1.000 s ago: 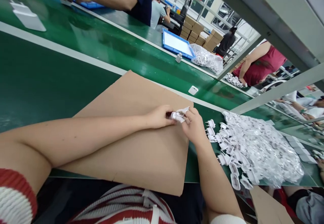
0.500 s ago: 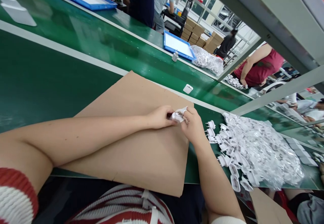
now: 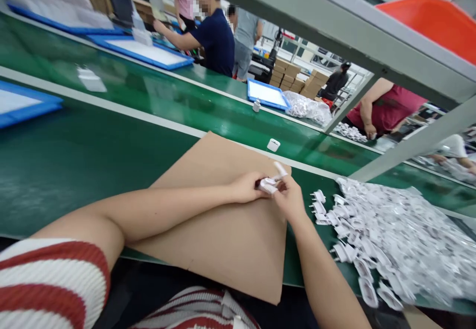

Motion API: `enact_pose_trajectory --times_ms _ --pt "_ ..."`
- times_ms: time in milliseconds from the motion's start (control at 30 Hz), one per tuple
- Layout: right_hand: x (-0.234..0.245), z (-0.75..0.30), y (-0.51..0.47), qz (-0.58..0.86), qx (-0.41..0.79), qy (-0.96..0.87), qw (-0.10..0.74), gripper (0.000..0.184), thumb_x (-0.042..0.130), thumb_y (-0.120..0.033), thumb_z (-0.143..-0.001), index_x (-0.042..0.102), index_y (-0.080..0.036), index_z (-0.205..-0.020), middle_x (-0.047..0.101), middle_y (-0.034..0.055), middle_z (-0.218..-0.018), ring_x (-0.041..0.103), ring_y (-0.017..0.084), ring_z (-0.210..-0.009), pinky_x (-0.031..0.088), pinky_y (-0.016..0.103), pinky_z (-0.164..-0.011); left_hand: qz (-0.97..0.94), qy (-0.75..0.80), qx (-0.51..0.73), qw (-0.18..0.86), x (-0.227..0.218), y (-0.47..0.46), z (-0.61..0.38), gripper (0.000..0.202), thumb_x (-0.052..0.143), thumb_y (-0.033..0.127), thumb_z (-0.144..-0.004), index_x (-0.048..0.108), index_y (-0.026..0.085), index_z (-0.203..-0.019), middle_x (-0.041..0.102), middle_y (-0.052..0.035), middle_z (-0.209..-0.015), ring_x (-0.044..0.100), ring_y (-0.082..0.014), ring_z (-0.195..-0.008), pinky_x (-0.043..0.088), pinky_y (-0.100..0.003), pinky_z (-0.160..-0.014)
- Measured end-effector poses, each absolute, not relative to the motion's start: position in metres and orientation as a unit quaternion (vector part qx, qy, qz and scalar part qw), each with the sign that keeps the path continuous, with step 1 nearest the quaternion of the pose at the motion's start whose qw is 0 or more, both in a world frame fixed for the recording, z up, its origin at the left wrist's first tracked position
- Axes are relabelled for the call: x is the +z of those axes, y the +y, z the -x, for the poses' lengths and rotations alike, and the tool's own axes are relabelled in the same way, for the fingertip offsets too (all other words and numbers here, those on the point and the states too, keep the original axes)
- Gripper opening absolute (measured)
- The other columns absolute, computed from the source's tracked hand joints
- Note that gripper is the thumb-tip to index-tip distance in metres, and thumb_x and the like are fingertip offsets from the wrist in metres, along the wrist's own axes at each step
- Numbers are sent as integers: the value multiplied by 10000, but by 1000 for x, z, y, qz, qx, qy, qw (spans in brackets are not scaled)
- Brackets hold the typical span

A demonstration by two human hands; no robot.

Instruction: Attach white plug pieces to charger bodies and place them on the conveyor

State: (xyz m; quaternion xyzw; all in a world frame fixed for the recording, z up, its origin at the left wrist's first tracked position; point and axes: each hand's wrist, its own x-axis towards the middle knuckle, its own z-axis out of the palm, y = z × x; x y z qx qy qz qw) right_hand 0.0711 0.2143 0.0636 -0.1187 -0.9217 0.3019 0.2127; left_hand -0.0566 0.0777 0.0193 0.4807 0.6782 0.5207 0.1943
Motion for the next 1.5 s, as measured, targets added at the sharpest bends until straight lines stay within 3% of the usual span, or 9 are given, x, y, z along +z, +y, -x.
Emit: enact_pose_trajectory --times_ms 133,233,367,533,700,833,1000,1300,1500 --pt "75 -90 259 254 122 -936 209 702 610 -455 -899 494 -143 -1516 604 217 -1300 600 356 -1111 533 487 -901 -405 757 499 118 32 96 99 379 821 318 -767 730 188 -1111 768 -57 -1033 710 -244 -903 545 -310 -785" --pt "77 -102 299 425 -1 -902 72 660 580 -379 -910 514 -96 -1502 529 292 -1410 554 477 -1244 506 581 -937 -313 842 438 32 48 106 154 327 782 283 -818 713 197 -1126 763 -66 -1112 705 -254 -982 541 -318 -854" --pt "69 -106 327 424 26 -905 -19 467 577 -219 -878 691 -168 -1328 612 210 -1314 671 371 -1128 532 448 -907 -235 883 406 -2 59 112 216 322 713 201 -849 687 162 -1167 739 -144 -1201 671 -320 -1132 518 -386 -966" --pt "65 -103 329 394 55 -913 89 455 572 -172 -849 757 -201 -1263 618 177 -1197 700 284 -931 524 372 -794 -159 910 378 -60 54 121 235 645 752 164 -748 575 104 -1366 598 -243 -1426 473 -419 -1406 398 -513 -1154" --pt "70 -97 318 345 87 -916 188 332 615 -222 -772 833 -192 -1019 648 132 -1012 658 268 -836 487 355 -720 -395 841 323 -180 48 140 220 932 741 219 -725 380 130 -1580 271 -172 -1702 224 -370 -1572 183 -472 -1313" --pt "69 -86 296 319 233 -892 218 272 706 -435 -744 802 -215 -871 724 91 -885 658 267 -784 486 370 -715 -462 839 287 -19 47 154 215 722 725 221 -769 535 154 -1462 464 -167 -1596 427 -362 -1475 367 -461 -1229" --pt "63 -74 271 261 536 -770 225 507 873 -544 -592 762 -176 -924 765 79 -839 662 216 -707 532 358 -712 -426 849 312 -16 56 149 203 291 617 191 -891 667 138 -1173 686 -154 -1265 679 -280 -1095 543 -392 -990" --pt "70 -74 263 263 775 -551 166 334 872 -281 -600 715 -221 -889 737 13 -848 668 136 -737 549 238 -628 -498 748 433 68 33 94 85 282 696 396 -860 664 211 -1071 703 -63 -1052 659 -239 -918 541 -376 -848" --pt "67 -75 253 258 734 -602 179 355 880 -348 -570 712 -202 -847 624 -54 -650 439 66 -513 345 199 -467 -482 724 481 113 21 82 47 423 752 444 -801 662 202 -1136 696 -89 -1127 659 -252 -967 550 -401 -882"
